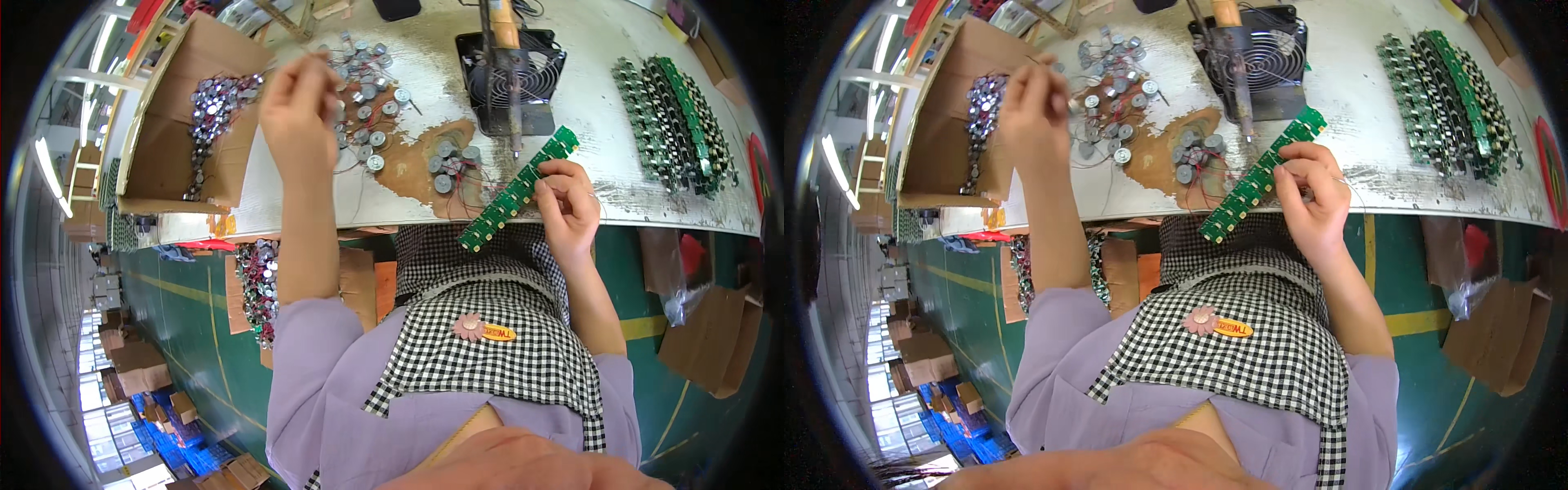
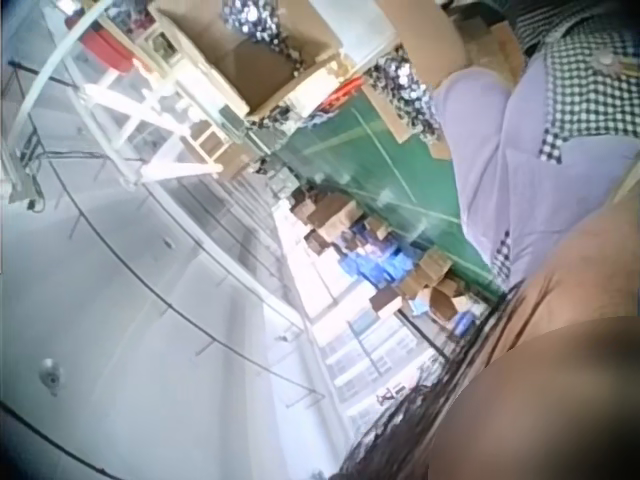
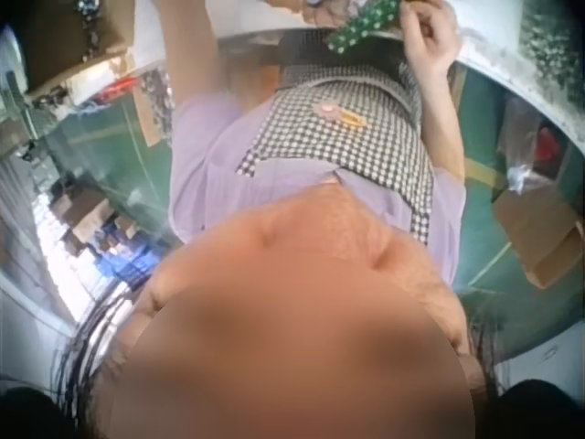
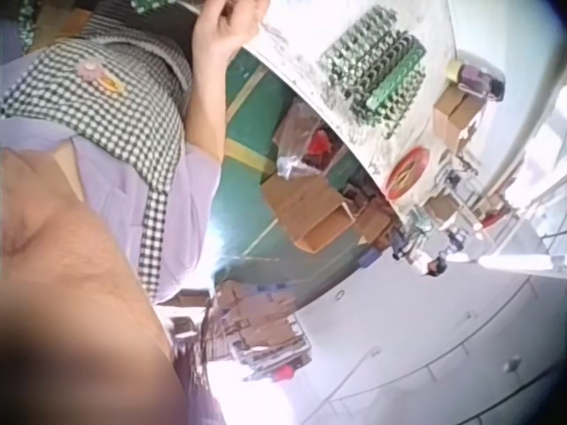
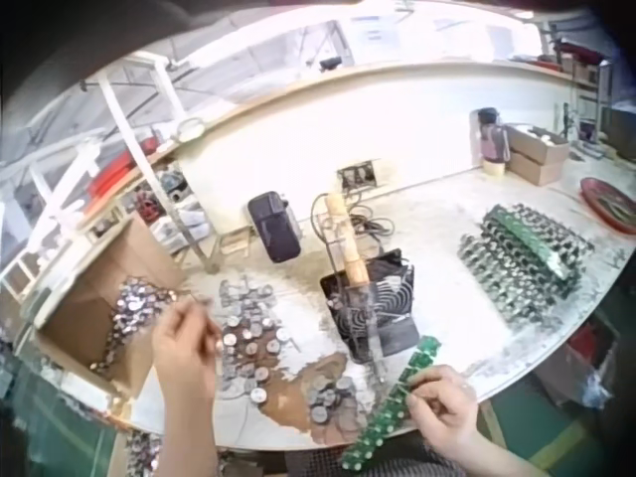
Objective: The person inserts electronic components into PCB strips by hand, taking components from a storage box and placing them into the circuit boards at an assembly station.
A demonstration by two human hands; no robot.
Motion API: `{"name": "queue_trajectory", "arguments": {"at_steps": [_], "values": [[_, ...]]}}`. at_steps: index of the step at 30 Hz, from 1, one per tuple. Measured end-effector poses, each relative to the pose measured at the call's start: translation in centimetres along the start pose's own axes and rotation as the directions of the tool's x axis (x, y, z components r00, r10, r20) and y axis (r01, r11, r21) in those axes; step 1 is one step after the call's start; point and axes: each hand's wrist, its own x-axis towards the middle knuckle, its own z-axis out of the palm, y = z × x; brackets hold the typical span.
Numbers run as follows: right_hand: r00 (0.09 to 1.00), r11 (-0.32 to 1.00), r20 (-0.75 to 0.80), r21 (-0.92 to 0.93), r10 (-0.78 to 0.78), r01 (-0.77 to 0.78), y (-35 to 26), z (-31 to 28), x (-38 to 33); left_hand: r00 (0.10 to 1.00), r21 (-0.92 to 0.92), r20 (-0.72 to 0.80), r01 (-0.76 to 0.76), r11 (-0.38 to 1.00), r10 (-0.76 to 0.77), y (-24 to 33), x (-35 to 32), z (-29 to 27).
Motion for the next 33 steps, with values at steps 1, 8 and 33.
{"name": "queue_trajectory", "arguments": {"at_steps": [1,8,33], "values": [[0.999,0.999,-0.029,0.04,0.035,-0.034,0.0,0.1,-0.1,0.994,0.105,0.041,0.101,0.989,-0.105,0.4,-2.3,1.5],[0.998,0.993,0.054,0.117,-0.03,0.023,-1.0,0.4,0.1,0.785,0.119,0.241,0.56,0.82,-0.571,-3.4,-11.0,5.1],[0.986,0.992,0.122,-0.047,-0.115,0.121,-2.2,0.3,2.2,0.876,0.212,0.219,0.388,0.897,-0.431,-5.2,-11.1,8.1]]}}
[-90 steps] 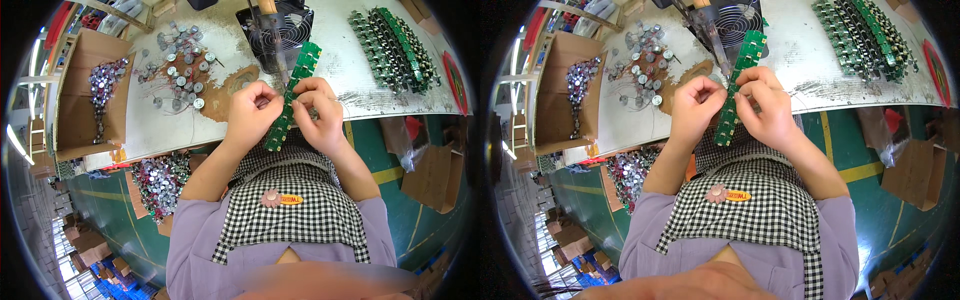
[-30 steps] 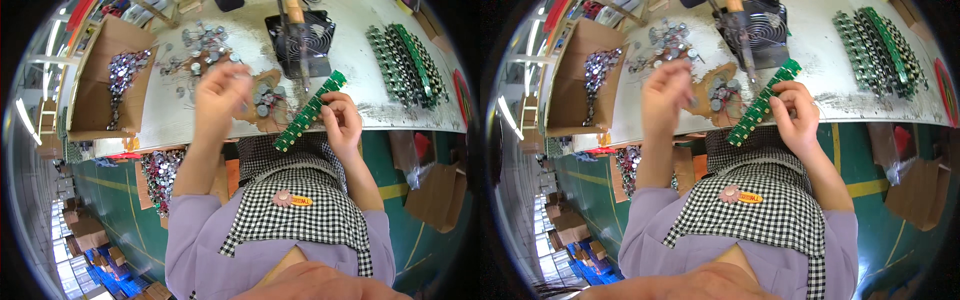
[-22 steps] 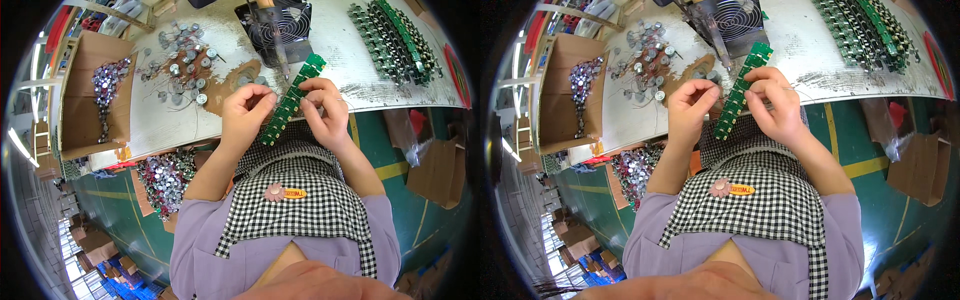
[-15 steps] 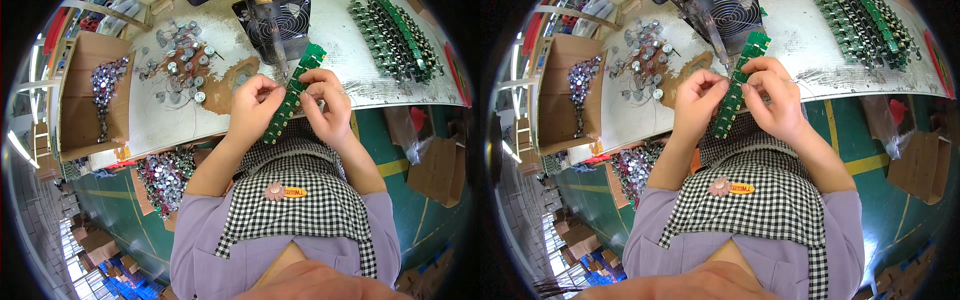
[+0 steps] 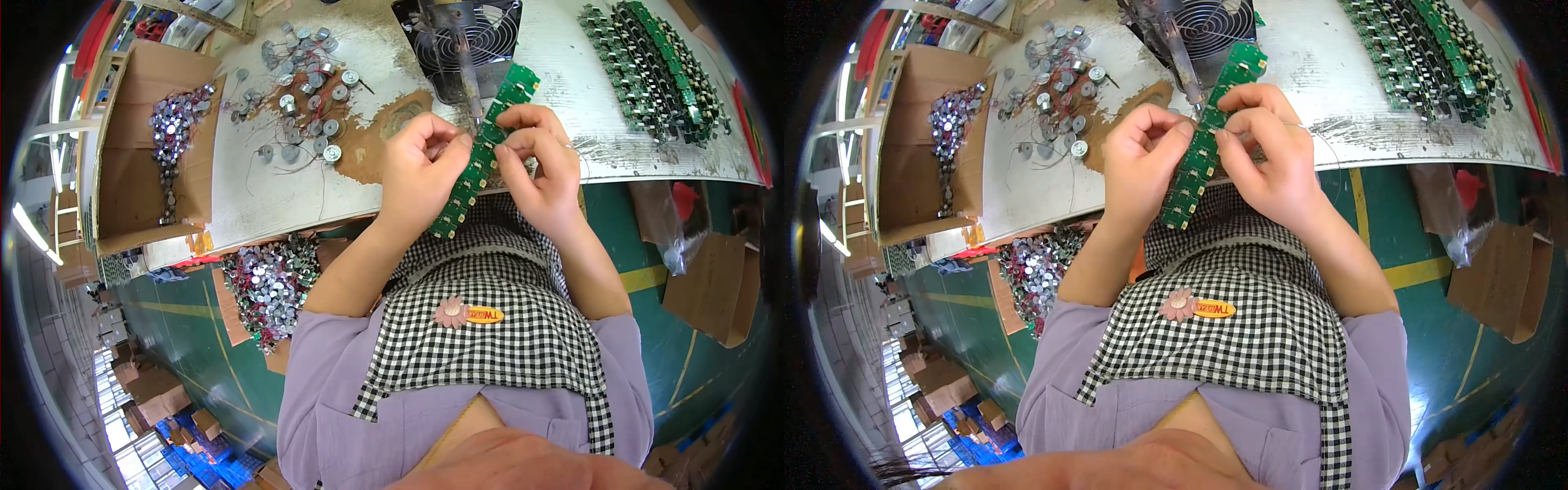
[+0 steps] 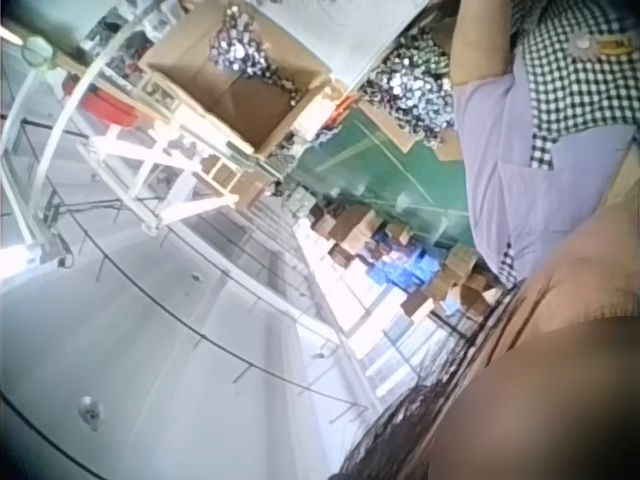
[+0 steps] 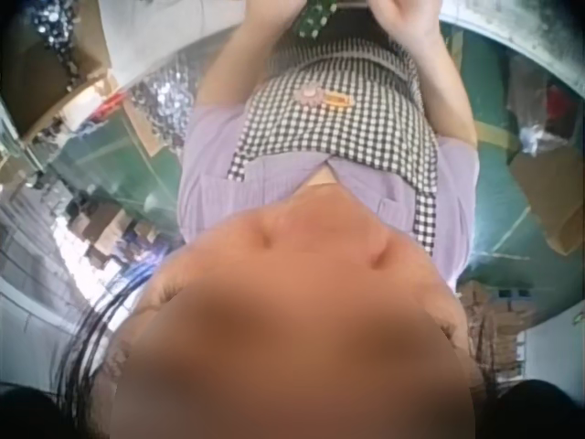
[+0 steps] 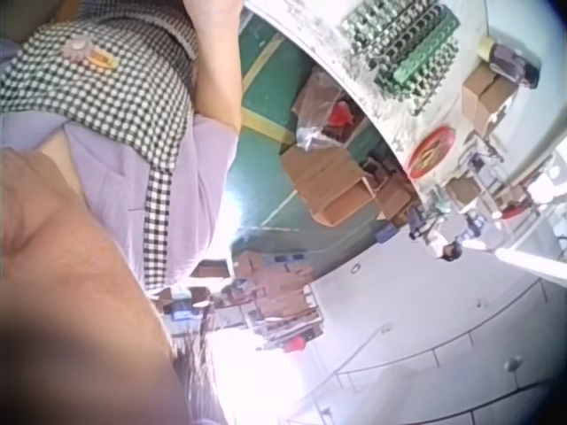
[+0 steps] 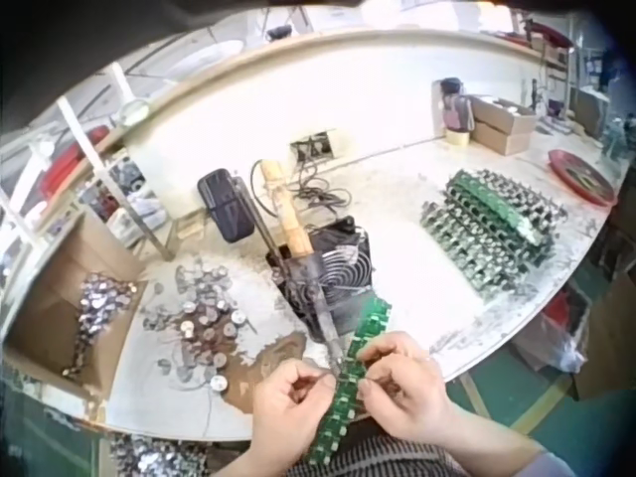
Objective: The person inserts electronic components into PCB strips by hand, taking components from a storage box and placing them into the circuit boards at an assembly station.
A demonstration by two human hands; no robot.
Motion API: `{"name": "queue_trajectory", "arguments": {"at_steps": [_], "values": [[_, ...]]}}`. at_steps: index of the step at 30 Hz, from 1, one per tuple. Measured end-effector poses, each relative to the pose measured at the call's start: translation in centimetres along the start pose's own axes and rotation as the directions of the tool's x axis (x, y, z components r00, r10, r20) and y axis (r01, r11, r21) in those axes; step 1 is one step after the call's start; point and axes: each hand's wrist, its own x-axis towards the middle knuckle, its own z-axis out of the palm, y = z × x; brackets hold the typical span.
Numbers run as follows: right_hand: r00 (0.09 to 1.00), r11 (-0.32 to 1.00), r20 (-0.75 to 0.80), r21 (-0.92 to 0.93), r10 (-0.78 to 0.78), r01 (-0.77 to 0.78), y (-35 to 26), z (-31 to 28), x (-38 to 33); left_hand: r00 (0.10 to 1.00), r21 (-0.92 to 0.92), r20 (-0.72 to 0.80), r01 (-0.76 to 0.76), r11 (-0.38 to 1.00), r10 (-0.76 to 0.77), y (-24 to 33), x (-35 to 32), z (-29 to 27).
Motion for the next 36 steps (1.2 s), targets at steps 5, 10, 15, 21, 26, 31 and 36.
{"name": "queue_trajectory", "arguments": {"at_steps": [5,10,15,21,26,31,36], "values": [[1.0,0.995,-0.009,0.097,0.027,-0.026,0.2,-0.1,-1.0,0.999,0.003,0.04,0.004,1.0,-0.004,-0.4,-0.3,-0.3],[1.0,0.998,-0.012,0.059,0.005,-0.004,0.0,0.2,-0.8,0.993,0.021,0.112,0.042,0.999,-0.044,0.0,0.1,-0.6],[1.0,1.0,0.0,0.003,-0.022,0.022,0.1,0.3,-0.2,0.987,0.044,0.147,0.063,0.997,-0.069,0.2,0.6,-1.0],[0.999,0.999,0.003,-0.034,-0.036,0.036,-0.1,0.2,0.4,0.99,0.044,0.132,0.047,0.998,-0.052,0.2,0.9,-0.9],[1.0,1.0,-0.003,0.011,0.008,-0.008,-0.1,0.9,-0.6,0.999,0.099,0.05,-0.001,0.995,-0.004,-0.6,0.5,-0.7],[0.974,0.938,-0.061,-0.29,-0.217,0.191,-0.2,0.1,-1.1,0.981,0.201,0.195,-0.057,0.978,0.018,-0.3,0.7,-0.8],[0.984,0.976,-0.125,0.191,0.129,-0.104,1.4,-0.4,-1.2,0.964,0.221,0.264,-0.089,0.971,0.028,0.2,0.7,-1.8]]}}
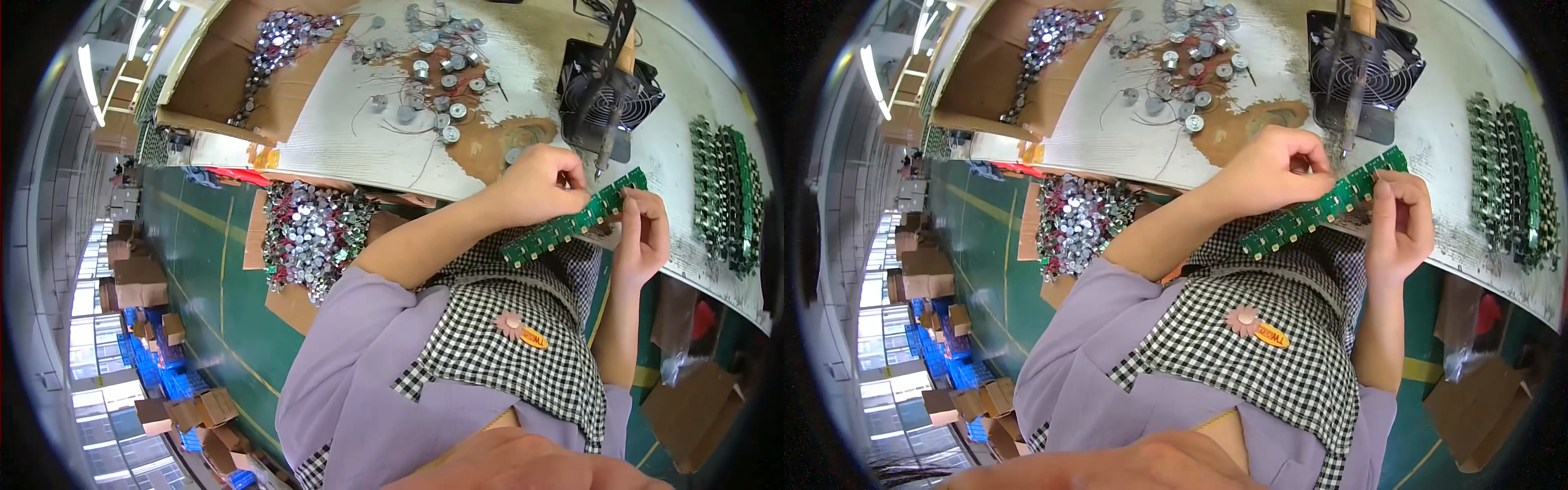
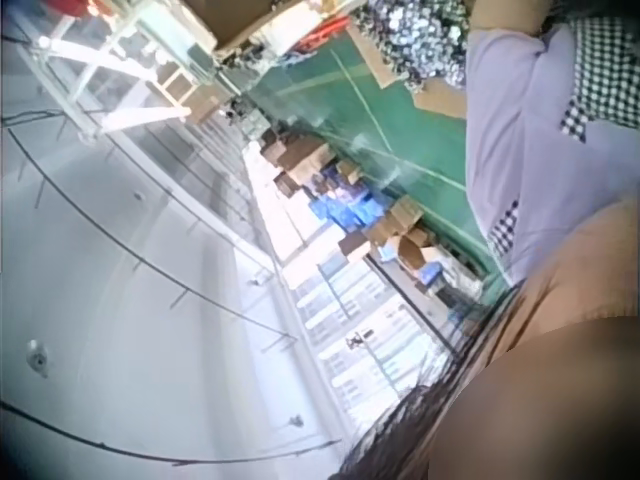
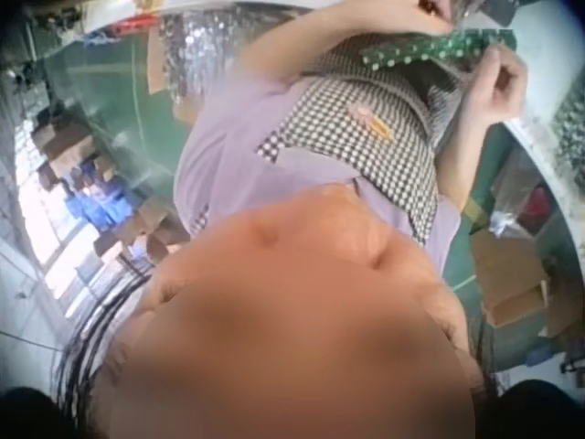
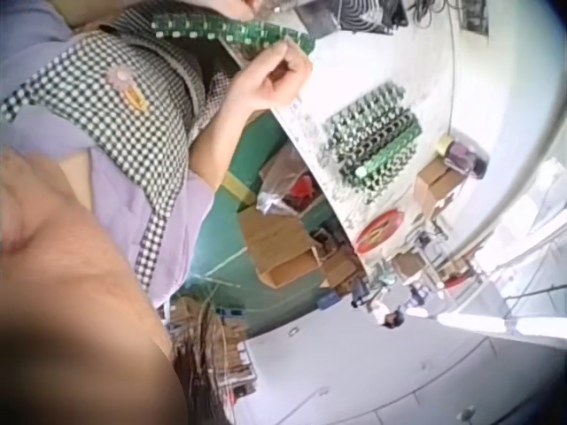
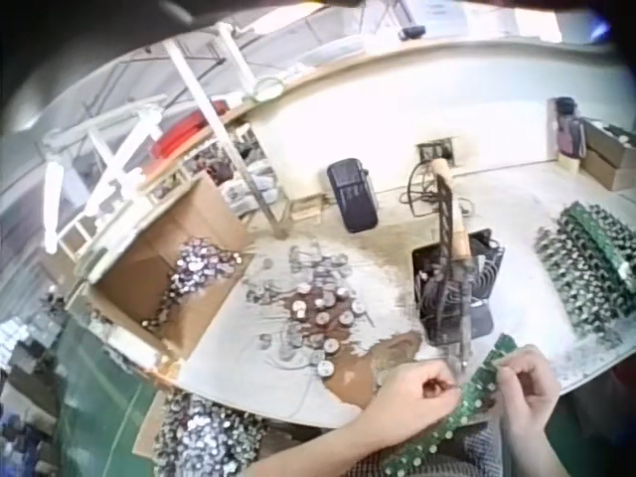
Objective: The person inserts electronic components into PCB strips by hand, taking components from a storage box and placing them into the circuit boards at an assembly station.
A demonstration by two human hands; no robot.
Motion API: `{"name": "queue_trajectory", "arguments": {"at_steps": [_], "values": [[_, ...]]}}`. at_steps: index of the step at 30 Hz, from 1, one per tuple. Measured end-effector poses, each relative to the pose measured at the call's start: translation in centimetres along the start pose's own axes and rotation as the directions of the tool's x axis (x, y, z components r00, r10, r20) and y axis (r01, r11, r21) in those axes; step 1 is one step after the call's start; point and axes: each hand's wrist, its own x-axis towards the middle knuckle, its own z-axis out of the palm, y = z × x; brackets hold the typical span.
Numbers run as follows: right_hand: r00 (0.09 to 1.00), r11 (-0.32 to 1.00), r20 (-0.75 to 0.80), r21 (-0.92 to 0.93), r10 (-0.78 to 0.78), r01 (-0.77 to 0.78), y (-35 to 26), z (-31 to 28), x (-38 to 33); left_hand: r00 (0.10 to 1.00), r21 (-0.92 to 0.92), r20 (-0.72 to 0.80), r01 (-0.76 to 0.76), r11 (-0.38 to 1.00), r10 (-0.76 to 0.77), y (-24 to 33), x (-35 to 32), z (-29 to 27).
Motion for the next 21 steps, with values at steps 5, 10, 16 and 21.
{"name": "queue_trajectory", "arguments": {"at_steps": [5,10,16,21], "values": [[0.988,0.99,-0.072,0.041,0.138,-0.135,0.4,0.2,-0.1,0.495,0.671,-0.461,-0.348,0.655,0.736,1.3,-0.9,-6.7],[0.975,0.976,-0.072,0.077,0.211,-0.206,1.2,0.0,-0.7,0.531,0.771,-0.592,0.152,0.619,0.607,0.4,-3.6,-14.4],[0.971,0.971,-0.046,0.062,0.234,-0.231,0.9,0.5,-0.7,0.735,0.661,-0.673,0.546,0.514,0.085,-3.6,-3.9,-17.6],[0.988,0.988,-0.029,-0.027,0.149,-0.15,2.3,-0.4,-1.4,0.609,0.075,-0.793,0.12,0.99,-0.014,-7.2,-1.7,-18.1]]}}
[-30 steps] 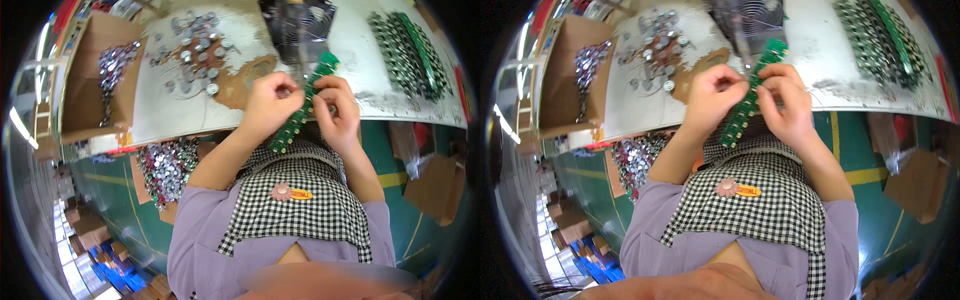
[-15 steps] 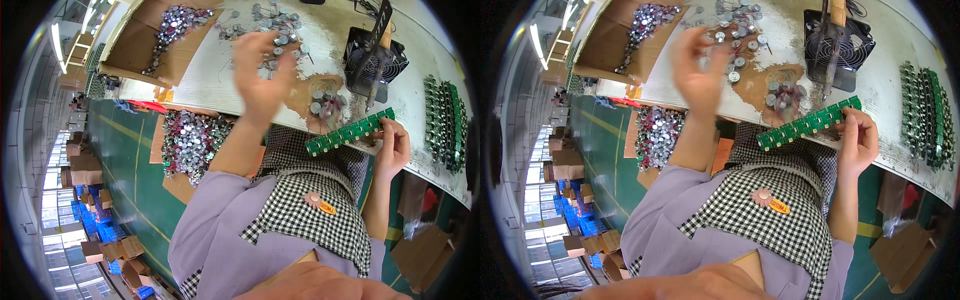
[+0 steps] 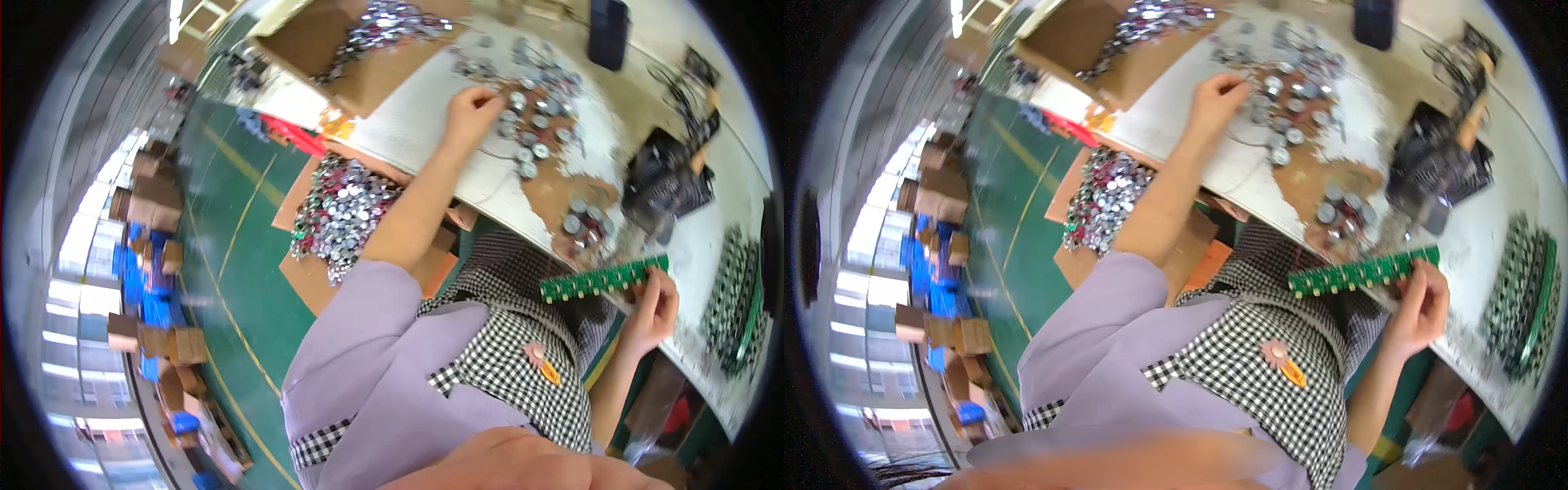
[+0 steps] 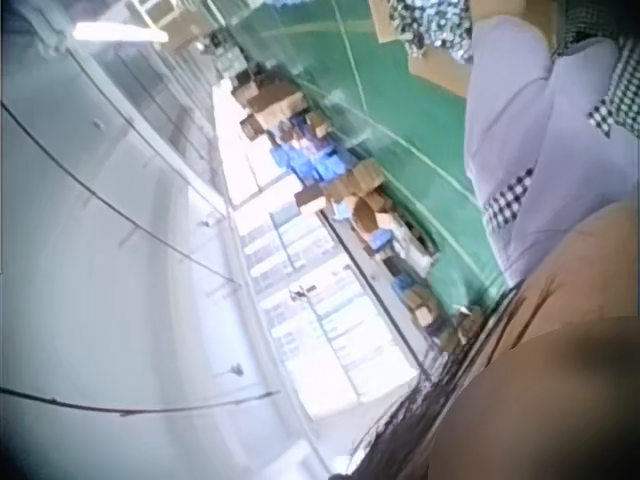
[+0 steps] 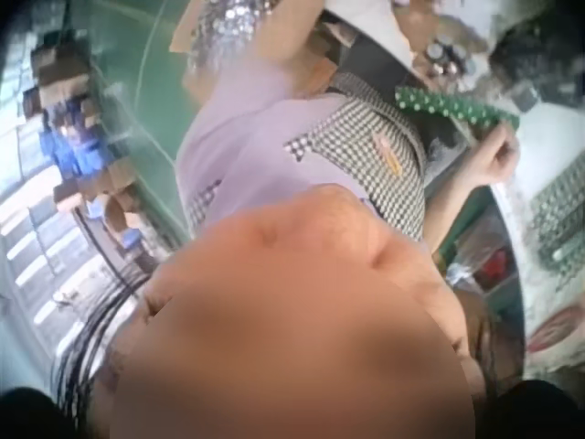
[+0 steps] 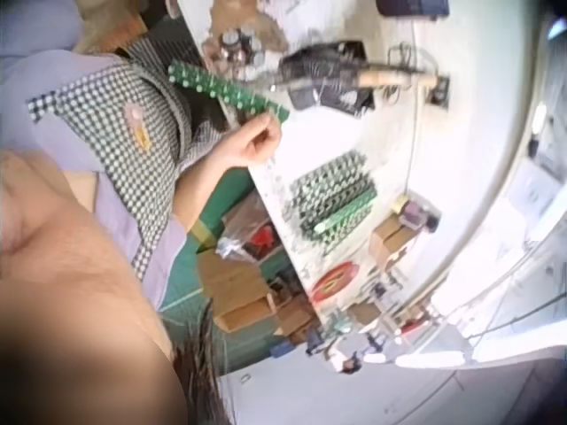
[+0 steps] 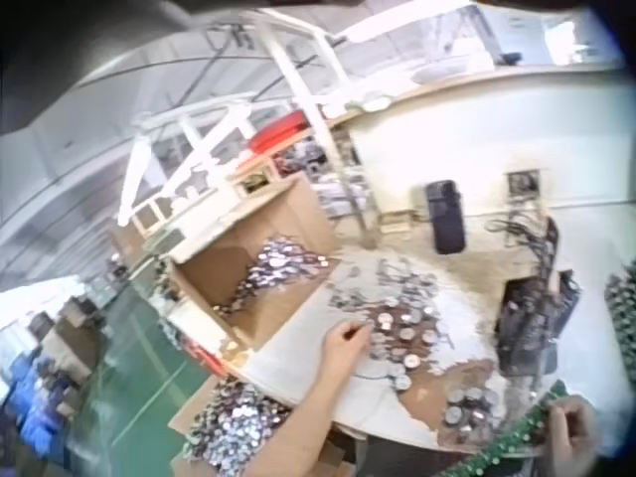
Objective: The person inserts electronic components into PCB strips by hand, taking components from a storage box and placing them into the circuit boards at an assembly station.
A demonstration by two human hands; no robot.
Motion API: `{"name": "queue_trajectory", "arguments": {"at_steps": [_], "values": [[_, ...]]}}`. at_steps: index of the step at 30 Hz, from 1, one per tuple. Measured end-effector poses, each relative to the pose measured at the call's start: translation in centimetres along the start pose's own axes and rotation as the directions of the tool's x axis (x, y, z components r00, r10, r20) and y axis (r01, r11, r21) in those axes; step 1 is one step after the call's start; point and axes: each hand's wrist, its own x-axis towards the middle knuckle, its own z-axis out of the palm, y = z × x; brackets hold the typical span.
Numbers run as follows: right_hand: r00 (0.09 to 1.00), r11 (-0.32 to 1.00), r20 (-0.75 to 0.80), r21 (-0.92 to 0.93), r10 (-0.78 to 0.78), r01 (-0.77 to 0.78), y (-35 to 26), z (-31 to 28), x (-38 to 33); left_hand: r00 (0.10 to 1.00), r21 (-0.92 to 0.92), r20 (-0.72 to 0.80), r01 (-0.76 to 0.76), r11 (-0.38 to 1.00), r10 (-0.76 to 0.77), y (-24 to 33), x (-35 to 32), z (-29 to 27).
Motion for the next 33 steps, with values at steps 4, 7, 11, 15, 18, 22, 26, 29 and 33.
{"name": "queue_trajectory", "arguments": {"at_steps": [4,7,11,15,18,22,26,29,33], "values": [[0.999,1.0,0.03,-0.014,0.017,-0.017,-0.1,-0.5,-0.2,0.925,-0.15,-0.175,-0.363,0.92,0.337,3.7,-0.5,1.6],[0.992,0.994,0.058,0.003,-0.113,0.113,-0.3,0.3,0.3,0.98,-0.353,0.078,-0.143,0.925,0.181,7.6,-3.7,1.6],[0.987,0.992,0.101,-0.023,-0.121,0.124,-0.4,0.4,0.2,0.84,-0.406,0.527,0.116,0.906,0.129,8.7,-8.6,2.2],[0.985,0.981,0.108,-0.122,-0.138,0.151,-0.7,0.2,0.0,0.581,-0.29,0.813,0.444,0.848,-0.026,8.8,-12.3,5.2],[0.994,0.983,0.044,-0.148,-0.105,0.11,-0.7,-0.2,0.1,0.588,-0.248,0.806,0.233,0.94,0.066,8.8,-13.6,7.3],[0.981,0.989,0.17,-0.091,-0.096,0.113,-2.2,1.2,0.3,0.662,-0.105,0.744,0.253,0.962,-0.093,8.3,-13.8,8.9],[0.978,0.984,0.136,-0.061,-0.156,0.165,-2.9,1.0,0.4,0.72,-0.196,0.687,0.307,0.931,-0.093,8.1,-14.6,10.0],[0.967,0.966,0.138,-0.119,-0.213,0.23,-3.2,0.8,0.2,0.713,-0.191,0.695,0.305,0.933,-0.091,8.5,-14.7,10.2],[0.953,0.946,0.125,-0.136,-0.277,0.293,-3.1,0.8,0.3,0.754,-0.131,0.656,0.148,0.98,-0.026,8.9,-15.2,10.9]]}}
